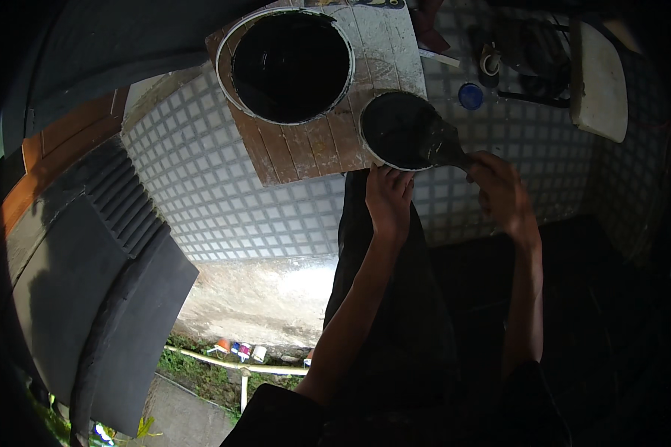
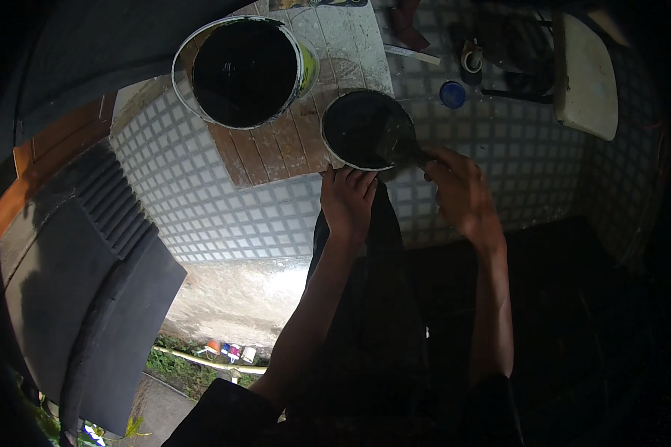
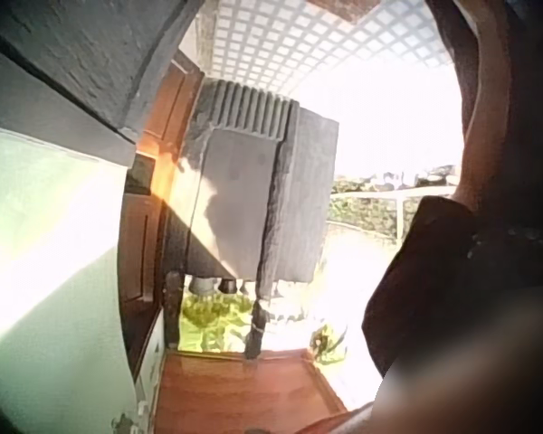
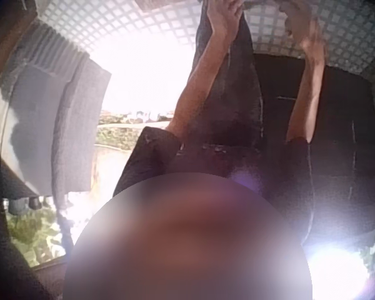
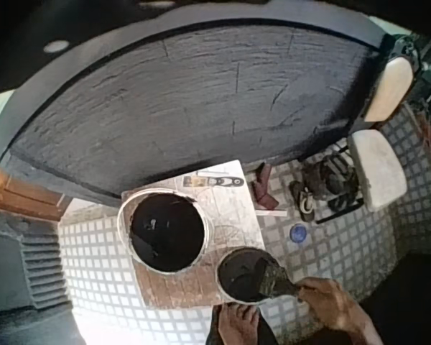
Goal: Painting the underside of a black wooden gate or fence using a paintbrush and black paint.
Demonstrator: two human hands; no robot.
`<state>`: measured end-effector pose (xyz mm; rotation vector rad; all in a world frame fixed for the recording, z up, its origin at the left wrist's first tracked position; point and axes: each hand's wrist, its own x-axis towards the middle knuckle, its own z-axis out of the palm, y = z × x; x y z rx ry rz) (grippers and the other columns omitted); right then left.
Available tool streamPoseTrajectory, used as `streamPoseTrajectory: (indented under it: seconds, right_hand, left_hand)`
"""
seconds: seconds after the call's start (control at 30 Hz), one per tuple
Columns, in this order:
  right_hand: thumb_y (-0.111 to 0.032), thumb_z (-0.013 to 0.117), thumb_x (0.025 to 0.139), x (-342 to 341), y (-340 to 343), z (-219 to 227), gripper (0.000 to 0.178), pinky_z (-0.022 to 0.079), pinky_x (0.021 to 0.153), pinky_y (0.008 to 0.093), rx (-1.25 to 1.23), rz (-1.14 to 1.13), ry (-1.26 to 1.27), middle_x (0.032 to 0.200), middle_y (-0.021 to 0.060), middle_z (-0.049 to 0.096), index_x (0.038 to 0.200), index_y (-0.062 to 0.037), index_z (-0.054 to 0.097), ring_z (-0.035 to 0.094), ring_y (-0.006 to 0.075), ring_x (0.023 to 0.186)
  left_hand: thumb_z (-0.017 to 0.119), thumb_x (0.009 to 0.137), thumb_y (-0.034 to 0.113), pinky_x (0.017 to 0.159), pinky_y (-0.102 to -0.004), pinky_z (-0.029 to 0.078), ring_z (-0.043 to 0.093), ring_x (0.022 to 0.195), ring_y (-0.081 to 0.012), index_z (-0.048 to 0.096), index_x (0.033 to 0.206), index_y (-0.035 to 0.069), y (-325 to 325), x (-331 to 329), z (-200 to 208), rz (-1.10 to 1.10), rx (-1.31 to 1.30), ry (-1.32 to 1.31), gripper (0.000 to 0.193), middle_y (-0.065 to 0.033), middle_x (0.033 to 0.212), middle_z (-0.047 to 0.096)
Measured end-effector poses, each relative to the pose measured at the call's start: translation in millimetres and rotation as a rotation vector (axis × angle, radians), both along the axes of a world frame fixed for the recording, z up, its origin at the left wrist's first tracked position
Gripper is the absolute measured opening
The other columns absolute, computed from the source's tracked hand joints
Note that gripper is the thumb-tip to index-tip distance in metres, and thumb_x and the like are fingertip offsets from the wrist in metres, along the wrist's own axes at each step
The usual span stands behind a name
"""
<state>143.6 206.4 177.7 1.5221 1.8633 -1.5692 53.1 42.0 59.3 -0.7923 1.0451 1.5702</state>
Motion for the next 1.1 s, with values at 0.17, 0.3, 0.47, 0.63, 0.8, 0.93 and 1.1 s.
streamPoseTrajectory:
  seconds: [0.17,0.3,0.47,0.63,0.8,0.93,1.1]
  right_hand:
    - [-0.008,0.045,0.091,18,-35,-24,0.033,0.045,0.051,0.0343,0.146,-0.038,0.121,0.084,0.0175,0.061,0.117,0.0069,0.06,0.055,0.0171,0.058]
    - [-0.005,0.046,0.092,-6,-59,-22,0.035,0.04,0.052,0.0346,0.108,-0.26,-0.091,0.067,0.016,0.057,0.123,0.0062,0.058,0.049,0.0164,0.055]
    - [0.0,0.048,0.089,-10,-87,-34,0.039,0.051,0.069,0.0428,0.214,-0.249,0.05,0.09,0.029,0.065,0.127,0.007,0.053,0.067,0.0366,0.079]
    - [-0.001,0.048,0.09,-5,-103,-49,0.039,0.052,0.07,0.0447,0.275,-0.151,0.087,0.09,0.0294,0.065,0.127,0.0074,0.053,0.066,0.0393,0.08]
    - [-0.005,0.053,0.089,-10,-101,-44,0.034,0.053,0.063,0.0441,0.26,0.069,-0.066,0.077,0.0251,0.065,0.121,0.0058,0.057,0.066,0.0388,0.071]
    - [-0.01,0.056,0.086,-12,-89,-49,0.03,0.055,0.067,0.0473,0.36,0.18,-0.095,0.075,0.0255,0.065,0.112,0.0036,0.06,0.067,0.0423,0.076]
    - [0.0,0.051,0.081,-18,-59,-61,0.022,0.051,0.063,0.0504,0.301,0.221,-0.035,0.071,0.0257,0.063,0.097,0.0054,0.065,0.063,0.0424,0.065]
  left_hand:
    - [0.041,0.1,0.051,0.112,-0.0407,0.028,0.047,0.127,-0.0261,0.046,0.13,0.003,-3,3,-4,0.005,0.013,-0.036,0.057,-0.01,0.13,0.05]
    - [0.04,0.1,0.049,0.11,-0.0399,0.03,0.049,0.124,-0.0246,0.048,0.128,0.006,-1,7,1,0.011,0.003,-0.037,0.052,-0.0073,0.126,0.053]
    - [0.037,0.101,0.046,0.107,-0.0401,0.034,0.052,0.119,-0.0245,0.05,0.125,0.009,-8,14,-9,0.071,0.034,-0.083,0.046,-0.0055,0.12,0.055]
    - [0.04,0.101,0.04,0.1,-0.0379,0.04,0.054,0.112,-0.0234,0.046,0.127,0.013,-10,25,-14,0.129,0.107,-0.005,0.037,-0.0052,0.117,0.055]
    - [0.042,0.101,0.037,0.097,-0.0369,0.042,0.054,0.105,-0.0224,0.042,0.132,0.014,-18,19,-27,0.214,0.154,-0.202,0.038,-0.0057,0.116,0.053]
    - [0.044,0.1,0.041,0.094,-0.0365,0.042,0.053,0.102,-0.0215,0.041,0.134,0.016,-9,24,-19,0.171,0.048,-0.075,0.043,-0.0055,0.112,0.051]
    - [0.048,0.098,0.046,0.095,-0.0373,0.041,0.051,0.105,-0.0216,0.041,0.135,0.016,0,23,-15,0.169,-0.034,-0.132,0.049,-0.0045,0.112,0.051]
